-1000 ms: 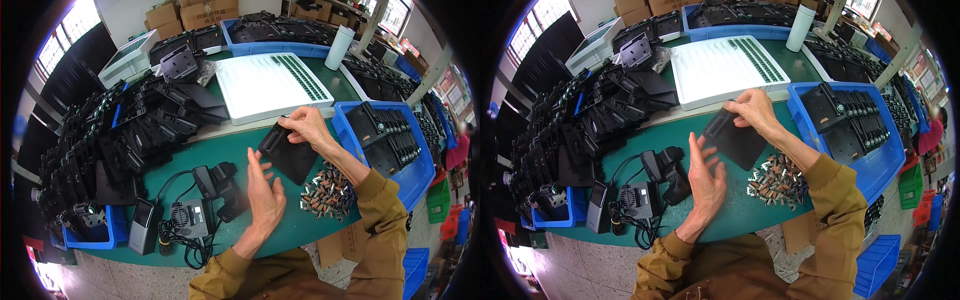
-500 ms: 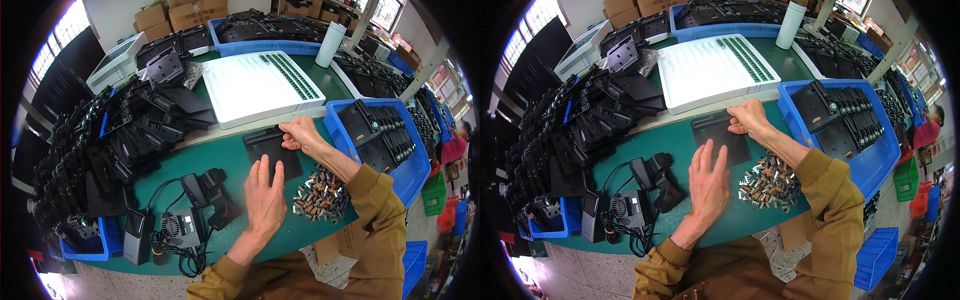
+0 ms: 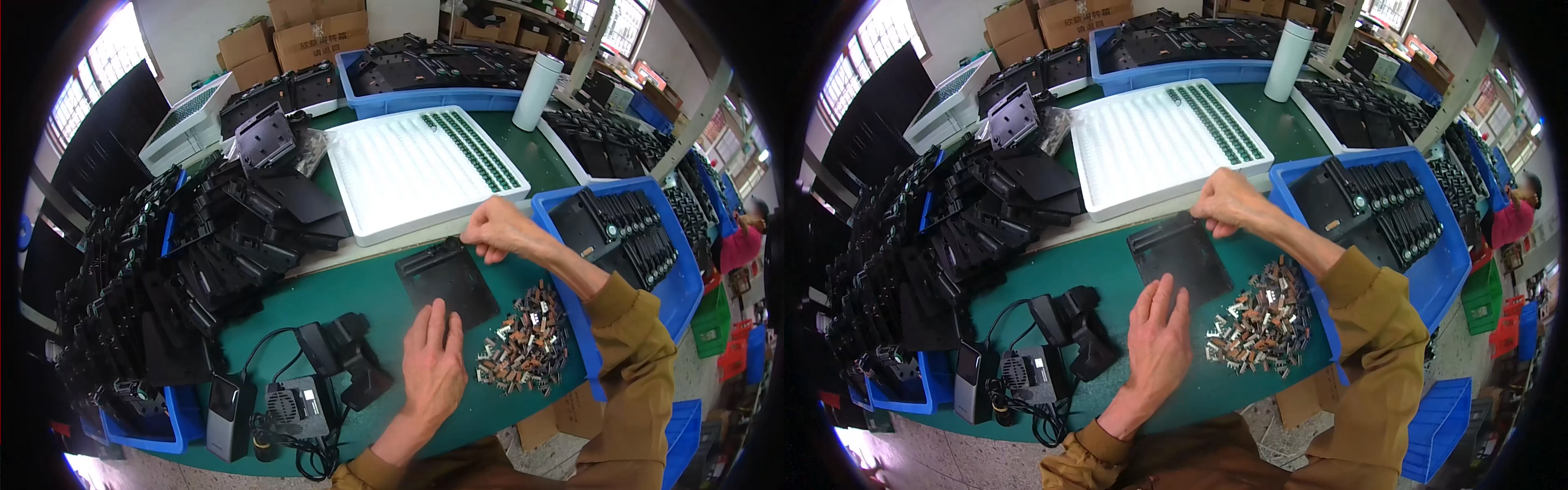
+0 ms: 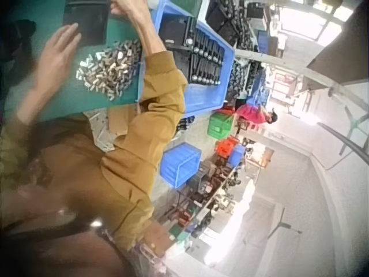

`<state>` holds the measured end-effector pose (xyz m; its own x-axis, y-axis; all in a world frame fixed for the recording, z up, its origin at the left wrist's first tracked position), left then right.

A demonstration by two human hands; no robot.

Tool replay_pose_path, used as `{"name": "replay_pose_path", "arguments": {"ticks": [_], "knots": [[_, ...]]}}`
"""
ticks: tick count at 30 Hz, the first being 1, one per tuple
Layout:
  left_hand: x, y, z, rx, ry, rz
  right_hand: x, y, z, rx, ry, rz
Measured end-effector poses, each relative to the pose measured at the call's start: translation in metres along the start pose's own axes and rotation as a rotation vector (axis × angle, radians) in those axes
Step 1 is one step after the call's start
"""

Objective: The person picks up a black plastic base and places it on the table to install a green circular component from a white tray and a small metal contact from a pile. Once assembled, the person places the unit into a blue tray and repeats the process with another base.

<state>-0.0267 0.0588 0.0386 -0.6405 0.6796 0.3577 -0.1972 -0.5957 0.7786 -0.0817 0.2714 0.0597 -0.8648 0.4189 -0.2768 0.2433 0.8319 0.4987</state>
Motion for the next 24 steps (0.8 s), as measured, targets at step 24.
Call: {"name": "replay_pose_path", "arguments": {"ticks": [24], "knots": [[0.014,0.007,0.006,-0.019,0.057,-0.104,0.235,0.072,-0.041,-0.735,0.587,0.547]]}}
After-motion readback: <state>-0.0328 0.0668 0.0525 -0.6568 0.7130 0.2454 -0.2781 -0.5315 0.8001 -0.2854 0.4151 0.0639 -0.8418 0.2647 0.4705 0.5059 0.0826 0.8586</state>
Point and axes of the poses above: each hand's wrist, its own x-axis towards the middle knuckle, its own y-axis out of the back of the hand, z = x × y, the point moved 7 cm from there along x, towards the middle knuckle, and after that the axes turned 6 degrees about y, right-handed, at the moved point
